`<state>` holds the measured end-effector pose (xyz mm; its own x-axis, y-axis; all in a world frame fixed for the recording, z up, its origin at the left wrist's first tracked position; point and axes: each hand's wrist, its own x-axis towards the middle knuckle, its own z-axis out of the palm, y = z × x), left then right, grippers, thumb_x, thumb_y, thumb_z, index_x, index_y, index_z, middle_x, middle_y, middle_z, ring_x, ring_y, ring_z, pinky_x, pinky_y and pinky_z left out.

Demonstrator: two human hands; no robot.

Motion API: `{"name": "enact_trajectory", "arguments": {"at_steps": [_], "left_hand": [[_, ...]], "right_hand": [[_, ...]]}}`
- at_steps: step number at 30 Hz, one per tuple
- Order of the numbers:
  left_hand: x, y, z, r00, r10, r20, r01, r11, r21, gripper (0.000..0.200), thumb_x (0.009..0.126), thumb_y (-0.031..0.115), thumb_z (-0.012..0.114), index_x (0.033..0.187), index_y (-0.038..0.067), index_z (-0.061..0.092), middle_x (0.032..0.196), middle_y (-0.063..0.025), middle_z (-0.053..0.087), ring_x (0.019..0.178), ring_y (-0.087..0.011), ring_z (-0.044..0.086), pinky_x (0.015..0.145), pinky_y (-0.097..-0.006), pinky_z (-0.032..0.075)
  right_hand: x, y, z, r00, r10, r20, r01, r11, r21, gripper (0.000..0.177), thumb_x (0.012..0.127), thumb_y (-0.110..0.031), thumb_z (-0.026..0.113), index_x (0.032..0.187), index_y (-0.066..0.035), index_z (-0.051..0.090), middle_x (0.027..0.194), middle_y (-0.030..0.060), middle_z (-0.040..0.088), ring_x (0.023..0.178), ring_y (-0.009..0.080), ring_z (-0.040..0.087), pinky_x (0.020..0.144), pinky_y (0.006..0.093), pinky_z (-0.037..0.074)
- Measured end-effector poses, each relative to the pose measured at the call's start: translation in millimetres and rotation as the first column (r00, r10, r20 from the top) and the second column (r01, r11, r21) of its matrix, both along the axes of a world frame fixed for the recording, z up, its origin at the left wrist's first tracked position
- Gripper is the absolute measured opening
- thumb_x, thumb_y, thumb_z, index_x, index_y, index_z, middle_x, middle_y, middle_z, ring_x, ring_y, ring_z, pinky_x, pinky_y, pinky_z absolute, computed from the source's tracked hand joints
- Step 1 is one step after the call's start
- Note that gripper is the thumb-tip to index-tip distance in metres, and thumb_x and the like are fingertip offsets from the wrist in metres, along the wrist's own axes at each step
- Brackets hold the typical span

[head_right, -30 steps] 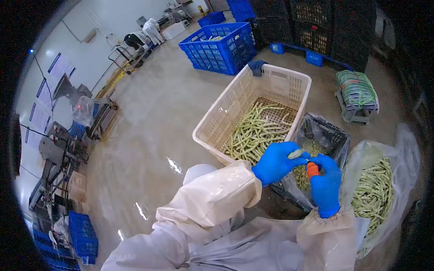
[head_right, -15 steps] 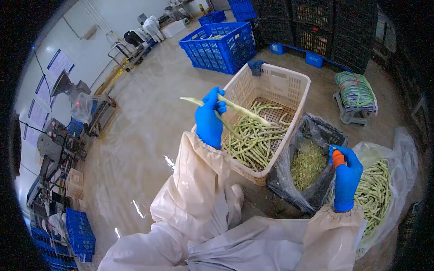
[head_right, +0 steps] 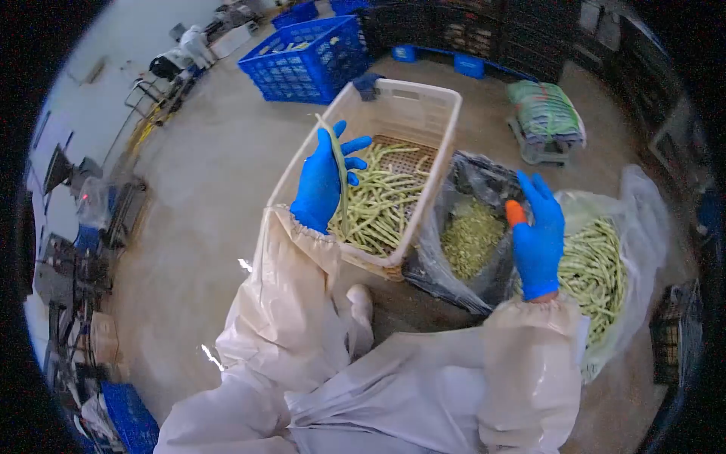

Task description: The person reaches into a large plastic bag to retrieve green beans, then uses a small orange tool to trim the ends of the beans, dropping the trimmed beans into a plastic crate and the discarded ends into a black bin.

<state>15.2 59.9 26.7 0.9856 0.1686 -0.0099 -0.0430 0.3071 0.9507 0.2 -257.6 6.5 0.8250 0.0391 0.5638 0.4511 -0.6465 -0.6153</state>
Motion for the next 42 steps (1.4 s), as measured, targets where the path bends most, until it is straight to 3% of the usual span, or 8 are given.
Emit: {"name": "enact_trajectory", "arguments": {"at_steps": [3,7,14,19,22,37,40,42], "left_hand": [[0,-22,-14,0.963,-0.268,-0.004,0.266,0.958,-0.110,0.051,0.097,0.040,0.033,0.134,0.005,0.038,0.104,-0.0114,0.060,0.074,-0.0113,0.054,0.061,-0.0224,0.046],[-11,-53,-21,0.943,-0.329,-0.054,0.332,0.942,0.054,0.038,0.096,0.028,0.043,0.123,0.004,0.052,0.095,-0.0047,0.061,0.073,-0.0087,0.053,0.066,-0.0226,0.047],[-23,-87,-36,0.978,-0.208,-0.026,0.202,0.897,0.392,0.025,0.086,0.013,0.060,0.110,0.003,0.063,0.085,-0.0029,0.063,0.072,-0.0087,0.056,0.064,-0.0229,0.046],[-30,-95,-44,0.957,-0.244,0.159,0.046,0.664,0.746,0.025,0.081,0.018,0.065,0.106,0.013,0.065,0.087,-0.0115,0.063,0.076,-0.0262,0.061,0.068,-0.0337,0.047],[-36,-99,-37,0.950,-0.284,0.131,0.053,0.559,0.827,0.025,0.082,0.013,0.064,0.107,0.010,0.065,0.090,-0.0096,0.065,0.079,-0.0189,0.061,0.071,-0.0301,0.046],[-41,-101,-36,0.928,-0.327,0.180,-0.058,0.349,0.935,0.028,0.078,0.020,0.066,0.106,0.018,0.066,0.084,-0.0133,0.062,0.074,-0.0308,0.060,0.066,-0.0352,0.047],[-44,-104,-37,0.950,-0.292,0.113,-0.010,0.332,0.943,0.026,0.081,0.022,0.065,0.106,0.014,0.066,0.087,-0.0120,0.065,0.075,-0.0263,0.063,0.067,-0.0328,0.048],[-40,-105,-40,0.953,-0.286,0.100,0.086,0.573,0.815,0.025,0.083,0.024,0.064,0.104,0.010,0.066,0.089,-0.0098,0.067,0.076,-0.0217,0.063,0.067,-0.0307,0.048]], "right_hand": [[-1,1,-1,1.000,0.022,-0.012,-0.021,0.996,0.084,0.031,0.077,-0.007,0.063,0.108,-0.004,0.064,0.110,0.0184,0.061,0.104,0.0288,0.056,0.092,0.0349,0.041],[-8,11,2,0.997,0.040,-0.068,-0.029,0.986,0.161,0.023,0.077,-0.010,0.064,0.099,-0.005,0.067,0.092,0.0143,0.065,0.086,0.0258,0.060,0.076,0.0343,0.045],[-14,25,2,0.984,0.126,0.126,-0.130,0.991,0.018,0.026,0.076,-0.012,0.065,0.101,-0.008,0.067,0.085,0.0106,0.063,0.078,0.0265,0.056,0.074,0.0360,0.041],[-13,29,-3,0.964,0.226,0.140,-0.202,0.965,-0.166,0.033,0.073,-0.008,0.062,0.106,-0.008,0.064,0.085,0.0108,0.062,0.077,0.0293,0.055,0.074,0.0406,0.040],[-17,32,-10,0.967,0.207,0.145,-0.163,0.950,-0.268,0.032,0.071,-0.007,0.061,0.103,-0.007,0.064,0.083,0.0108,0.061,0.078,0.0298,0.054,0.073,0.0413,0.040],[-28,38,-12,0.977,0.204,0.067,-0.154,0.881,-0.447,0.031,0.068,-0.010,0.062,0.099,-0.009,0.061,0.075,0.0125,0.056,0.074,0.0304,0.052,0.070,0.0415,0.040],[-28,42,-18,0.979,0.153,0.132,-0.108,0.948,-0.300,0.020,0.075,-0.009,0.060,0.094,-0.004,0.063,0.073,0.0112,0.059,0.069,0.0242,0.056,0.066,0.0373,0.044],[-29,44,-13,0.933,0.233,-0.274,-0.151,0.945,0.292,0.016,0.080,-0.009,0.058,0.091,-0.001,0.064,0.075,0.0104,0.061,0.068,0.0192,0.058,0.064,0.0327,0.046]]}}
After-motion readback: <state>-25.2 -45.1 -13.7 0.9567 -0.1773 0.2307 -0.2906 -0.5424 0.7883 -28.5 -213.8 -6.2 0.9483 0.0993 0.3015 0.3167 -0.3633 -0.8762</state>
